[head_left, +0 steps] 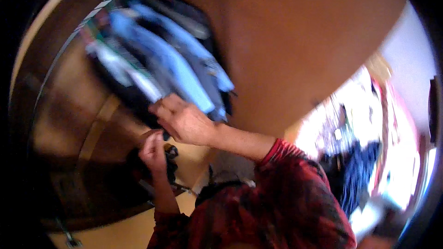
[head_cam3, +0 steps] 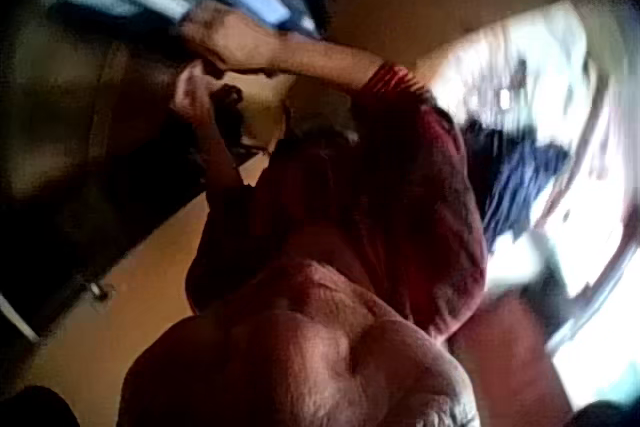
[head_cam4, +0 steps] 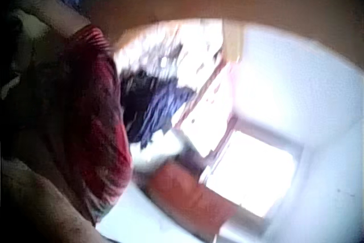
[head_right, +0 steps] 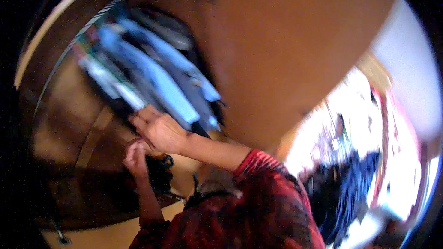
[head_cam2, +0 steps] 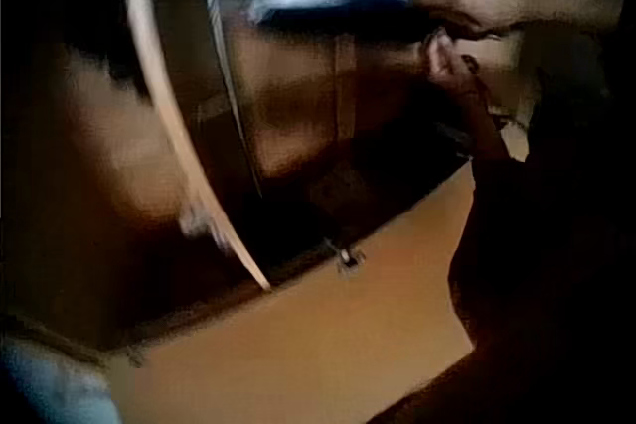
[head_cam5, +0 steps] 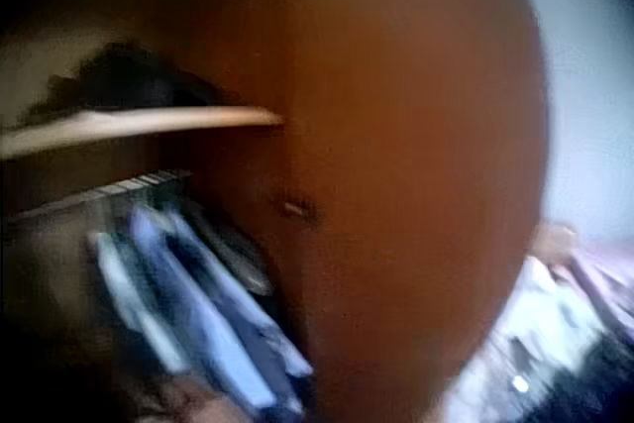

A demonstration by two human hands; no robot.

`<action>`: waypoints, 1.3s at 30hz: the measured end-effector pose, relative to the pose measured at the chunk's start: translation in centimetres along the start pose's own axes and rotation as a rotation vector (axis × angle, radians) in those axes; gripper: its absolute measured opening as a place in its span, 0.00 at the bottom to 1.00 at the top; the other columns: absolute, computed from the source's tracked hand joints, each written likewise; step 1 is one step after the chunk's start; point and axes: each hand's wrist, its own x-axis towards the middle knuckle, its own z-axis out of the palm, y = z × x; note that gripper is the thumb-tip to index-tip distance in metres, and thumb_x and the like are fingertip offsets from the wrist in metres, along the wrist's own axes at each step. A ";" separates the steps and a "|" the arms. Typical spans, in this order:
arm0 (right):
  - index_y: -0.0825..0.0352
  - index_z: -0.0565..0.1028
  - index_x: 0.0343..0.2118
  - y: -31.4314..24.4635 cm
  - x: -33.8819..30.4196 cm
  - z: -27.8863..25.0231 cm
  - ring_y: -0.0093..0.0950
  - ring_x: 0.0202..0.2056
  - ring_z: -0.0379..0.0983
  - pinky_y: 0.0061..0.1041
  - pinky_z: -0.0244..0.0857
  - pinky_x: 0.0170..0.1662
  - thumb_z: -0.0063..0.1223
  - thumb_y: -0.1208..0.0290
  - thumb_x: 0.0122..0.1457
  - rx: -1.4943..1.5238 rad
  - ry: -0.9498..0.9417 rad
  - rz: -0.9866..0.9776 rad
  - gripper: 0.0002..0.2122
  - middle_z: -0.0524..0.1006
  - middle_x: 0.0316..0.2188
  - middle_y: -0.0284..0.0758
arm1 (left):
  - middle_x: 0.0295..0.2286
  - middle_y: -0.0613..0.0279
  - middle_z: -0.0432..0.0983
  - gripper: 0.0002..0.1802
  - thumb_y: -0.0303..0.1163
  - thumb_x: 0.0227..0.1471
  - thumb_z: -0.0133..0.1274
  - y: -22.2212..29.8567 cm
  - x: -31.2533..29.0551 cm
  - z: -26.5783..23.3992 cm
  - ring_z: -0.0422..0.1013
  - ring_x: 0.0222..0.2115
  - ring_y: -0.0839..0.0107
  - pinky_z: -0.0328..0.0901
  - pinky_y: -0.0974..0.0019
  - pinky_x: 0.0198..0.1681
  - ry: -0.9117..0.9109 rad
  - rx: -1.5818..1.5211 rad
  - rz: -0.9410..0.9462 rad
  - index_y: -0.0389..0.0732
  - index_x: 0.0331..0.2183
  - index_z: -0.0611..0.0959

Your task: The person picks up clothing items from a pile on a bed, places them onto plastic and wire hangers, and hangs each item onto a wooden rod inside a closet.

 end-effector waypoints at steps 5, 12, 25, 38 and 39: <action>0.67 0.70 0.34 -0.2 -25.0 -4.3 0.44 0.35 0.72 0.38 0.68 0.33 0.49 0.73 0.46 -0.090 -0.522 1.024 0.11 0.72 0.35 0.46 | 0.33 0.62 0.72 0.08 0.25 0.53 0.48 2.0 -3.3 5.0 0.70 0.29 0.76 0.65 0.76 0.33 -0.545 -0.001 -0.128 0.32 0.34 0.79; 0.62 0.77 0.31 -12.2 -51.7 -6.3 0.37 0.35 0.75 0.35 0.69 0.36 0.53 0.68 0.47 -0.148 -0.983 1.635 0.08 0.77 0.30 0.40 | 0.32 0.58 0.75 0.15 0.26 0.45 0.55 2.8 -9.1 16.0 0.72 0.31 0.74 0.66 0.72 0.34 -1.402 0.194 -0.136 0.36 0.39 0.78; 0.62 0.77 0.27 -17.9 -57.9 -0.1 0.43 0.29 0.73 0.37 0.67 0.35 0.49 0.65 0.48 -0.260 0.064 2.040 0.09 0.76 0.25 0.44 | 0.34 0.53 0.74 0.24 0.31 0.43 0.57 6.4 -11.2 27.0 0.72 0.34 0.67 0.67 0.69 0.34 -1.991 0.281 0.232 0.37 0.44 0.75; 0.66 0.75 0.28 -15.8 -60.4 -9.1 0.42 0.29 0.73 0.36 0.66 0.32 0.51 0.69 0.50 -0.752 0.999 2.049 0.06 0.75 0.24 0.44 | 0.35 0.55 0.74 0.23 0.29 0.43 0.56 4.3 -9.8 32.2 0.71 0.32 0.68 0.67 0.70 0.33 -2.070 0.240 0.268 0.37 0.44 0.75; 0.66 0.75 0.28 -15.8 -61.0 -11.4 0.41 0.28 0.73 0.35 0.66 0.32 0.51 0.70 0.50 -0.866 1.089 1.967 0.06 0.75 0.23 0.43 | 0.35 0.55 0.74 0.23 0.29 0.43 0.56 4.6 -9.9 32.5 0.71 0.32 0.69 0.67 0.70 0.33 -2.048 0.277 0.252 0.37 0.44 0.75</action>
